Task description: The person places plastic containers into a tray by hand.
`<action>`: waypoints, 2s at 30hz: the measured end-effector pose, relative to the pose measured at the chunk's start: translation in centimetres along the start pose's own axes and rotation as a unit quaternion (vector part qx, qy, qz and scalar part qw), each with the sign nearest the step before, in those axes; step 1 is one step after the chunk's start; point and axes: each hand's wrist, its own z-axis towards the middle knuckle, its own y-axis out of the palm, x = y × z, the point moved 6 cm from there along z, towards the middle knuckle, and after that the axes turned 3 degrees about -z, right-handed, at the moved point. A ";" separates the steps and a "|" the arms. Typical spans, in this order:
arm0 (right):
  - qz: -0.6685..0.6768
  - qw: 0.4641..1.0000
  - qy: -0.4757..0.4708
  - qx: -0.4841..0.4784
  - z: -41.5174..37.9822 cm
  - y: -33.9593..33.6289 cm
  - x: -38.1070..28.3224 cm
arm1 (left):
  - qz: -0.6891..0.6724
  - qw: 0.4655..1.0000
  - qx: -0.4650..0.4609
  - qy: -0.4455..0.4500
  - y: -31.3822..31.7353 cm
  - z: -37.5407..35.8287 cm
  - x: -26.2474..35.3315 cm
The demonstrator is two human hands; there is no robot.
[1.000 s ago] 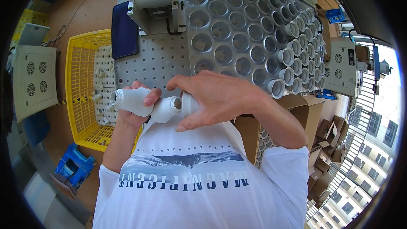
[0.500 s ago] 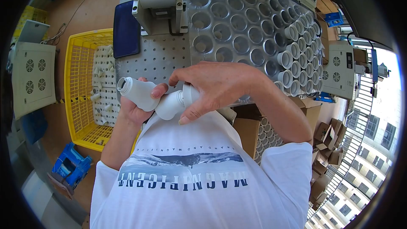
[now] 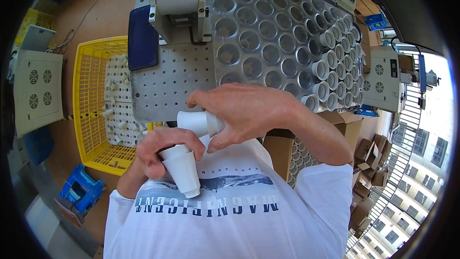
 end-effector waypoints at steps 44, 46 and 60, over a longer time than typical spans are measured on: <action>0.381 0.821 -0.228 0.360 -7.1 -9.8 -6.2 | -0.042 0.982 0.030 0.179 -1.4 6.7 14.7; 0.303 0.808 -0.296 0.411 -8.6 -12.8 -8.5 | -0.141 0.942 0.033 0.302 -2.2 5.9 16.5; -0.040 0.735 -0.138 0.663 -5.4 -51.7 -14.3 | -0.113 0.936 0.144 0.300 -8.9 -0.1 7.2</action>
